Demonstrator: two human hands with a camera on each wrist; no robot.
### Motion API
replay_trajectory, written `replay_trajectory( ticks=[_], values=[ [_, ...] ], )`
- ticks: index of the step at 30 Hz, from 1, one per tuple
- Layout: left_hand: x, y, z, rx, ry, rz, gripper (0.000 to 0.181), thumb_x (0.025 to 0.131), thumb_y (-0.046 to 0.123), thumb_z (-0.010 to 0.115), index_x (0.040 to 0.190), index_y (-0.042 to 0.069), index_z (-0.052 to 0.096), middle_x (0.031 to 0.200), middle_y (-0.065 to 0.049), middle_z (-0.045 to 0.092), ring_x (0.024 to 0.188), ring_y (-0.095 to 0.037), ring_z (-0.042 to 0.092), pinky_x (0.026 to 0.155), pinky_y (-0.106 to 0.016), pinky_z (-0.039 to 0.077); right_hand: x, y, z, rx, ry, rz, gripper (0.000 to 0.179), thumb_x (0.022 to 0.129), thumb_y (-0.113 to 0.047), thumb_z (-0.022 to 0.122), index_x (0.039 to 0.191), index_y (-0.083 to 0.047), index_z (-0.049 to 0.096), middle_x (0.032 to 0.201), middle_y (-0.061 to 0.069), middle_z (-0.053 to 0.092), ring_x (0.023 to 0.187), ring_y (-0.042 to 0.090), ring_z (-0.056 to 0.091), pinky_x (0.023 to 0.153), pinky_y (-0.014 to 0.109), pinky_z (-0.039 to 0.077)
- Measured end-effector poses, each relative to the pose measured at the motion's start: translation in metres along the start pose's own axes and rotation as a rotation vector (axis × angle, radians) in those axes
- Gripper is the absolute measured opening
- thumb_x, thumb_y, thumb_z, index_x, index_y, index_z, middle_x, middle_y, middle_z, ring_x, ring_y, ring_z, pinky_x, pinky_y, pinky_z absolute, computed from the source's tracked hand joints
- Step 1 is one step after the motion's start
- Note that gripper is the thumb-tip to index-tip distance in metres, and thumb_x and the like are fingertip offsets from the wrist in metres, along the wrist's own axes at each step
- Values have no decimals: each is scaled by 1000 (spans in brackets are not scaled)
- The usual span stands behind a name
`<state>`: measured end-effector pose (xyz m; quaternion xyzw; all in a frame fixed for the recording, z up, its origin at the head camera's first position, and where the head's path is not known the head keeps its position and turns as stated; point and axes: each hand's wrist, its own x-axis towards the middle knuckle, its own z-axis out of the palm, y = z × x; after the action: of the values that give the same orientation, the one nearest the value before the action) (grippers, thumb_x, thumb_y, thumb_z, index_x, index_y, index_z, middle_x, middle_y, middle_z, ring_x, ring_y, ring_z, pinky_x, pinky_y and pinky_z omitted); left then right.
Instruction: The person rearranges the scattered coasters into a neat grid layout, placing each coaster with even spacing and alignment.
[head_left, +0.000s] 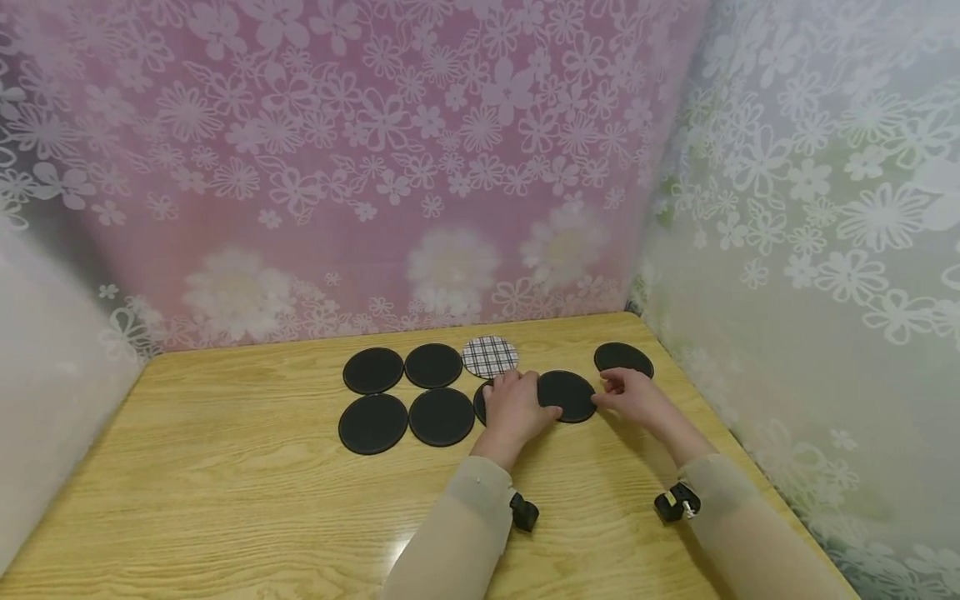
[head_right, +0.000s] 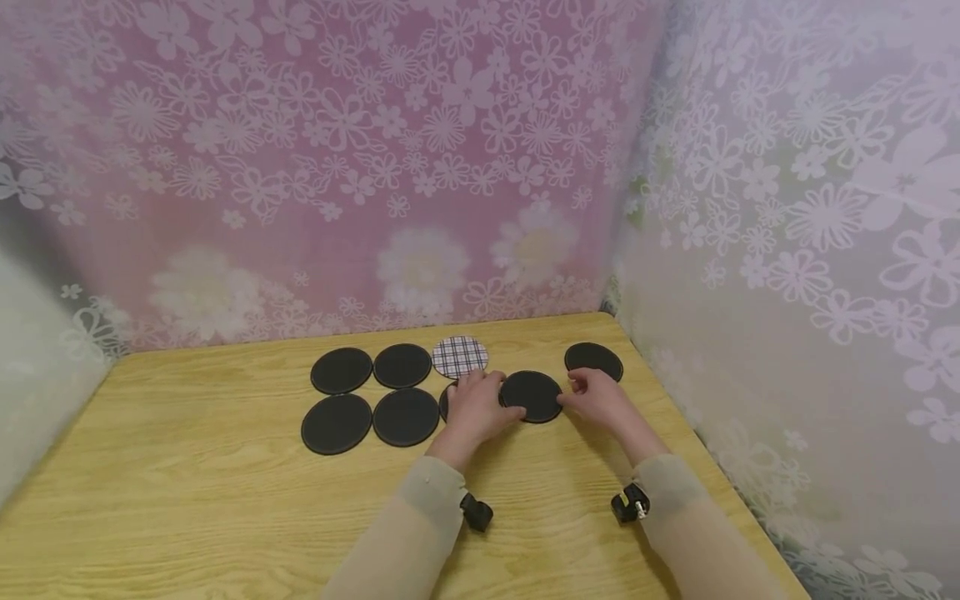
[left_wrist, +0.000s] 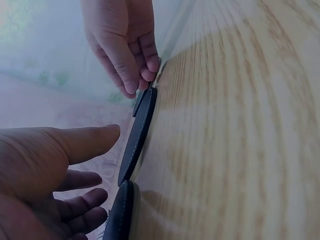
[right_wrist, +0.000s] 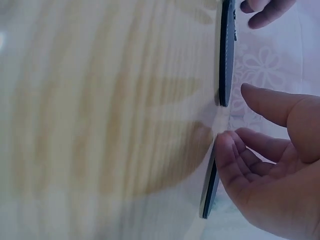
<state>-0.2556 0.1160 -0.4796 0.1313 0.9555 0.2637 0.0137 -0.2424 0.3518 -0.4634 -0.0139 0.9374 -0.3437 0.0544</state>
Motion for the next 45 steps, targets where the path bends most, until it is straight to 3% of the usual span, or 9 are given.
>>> replay_trajectory(
  ticks=[7,19,21,26,29,32,36,40,45],
  values=[
    [2,4,-2,4,5,44,70,100,52,82,158,19,62,154,-9,59,141,-32,53,114,-57,39,-2,11,-13,-47,20,-4,74,108,-23,75,159,18,41,149,40,53,136,56,54,109,65,49],
    [23,23,-17,102,-68,134,71,106,55,73,166,21,53,168,-4,49,156,-28,43,124,-58,34,3,37,-29,-196,112,-35,91,103,-30,82,158,23,34,156,50,37,143,67,40,115,73,38],
    [26,27,-18,124,-80,150,71,106,56,71,166,22,52,169,-4,48,156,-28,43,124,-57,34,6,43,-31,-201,124,-51,92,102,-29,83,157,25,34,154,50,39,142,67,42,114,73,39],
    [36,35,-16,141,-95,169,72,107,58,69,167,23,52,170,-2,47,157,-26,42,124,-55,34,17,52,-40,-183,154,-134,75,97,-22,88,145,23,51,138,46,57,127,63,59,105,71,48],
    [42,38,-13,128,-99,165,72,106,58,70,167,23,51,171,-1,46,157,-26,41,126,-56,32,23,55,-46,-186,130,-108,80,97,-24,87,147,25,48,141,48,54,129,64,56,106,71,47],
    [47,40,-8,131,-99,158,72,106,57,72,166,23,52,170,-1,46,157,-26,41,127,-57,30,28,57,-52,-207,81,-31,97,99,-32,85,156,27,32,154,52,38,141,68,41,114,74,39],
    [53,42,1,154,-91,158,74,103,57,76,166,24,53,168,-1,49,155,-26,43,126,-56,33,37,62,-61,-225,8,12,106,100,-37,83,160,26,23,160,53,26,148,69,29,118,74,33],
    [55,45,6,156,-76,162,75,101,55,79,165,24,54,165,-2,51,153,-26,45,124,-55,35,43,66,-67,-263,-49,14,109,100,-40,83,160,26,22,160,53,27,149,69,28,119,74,33],
    [57,48,15,168,-69,168,73,101,55,79,163,24,55,163,-1,53,151,-25,47,122,-53,37,46,68,-69,-327,-67,-8,108,96,-42,86,156,28,30,153,53,38,142,67,39,115,72,39]
  ],
)
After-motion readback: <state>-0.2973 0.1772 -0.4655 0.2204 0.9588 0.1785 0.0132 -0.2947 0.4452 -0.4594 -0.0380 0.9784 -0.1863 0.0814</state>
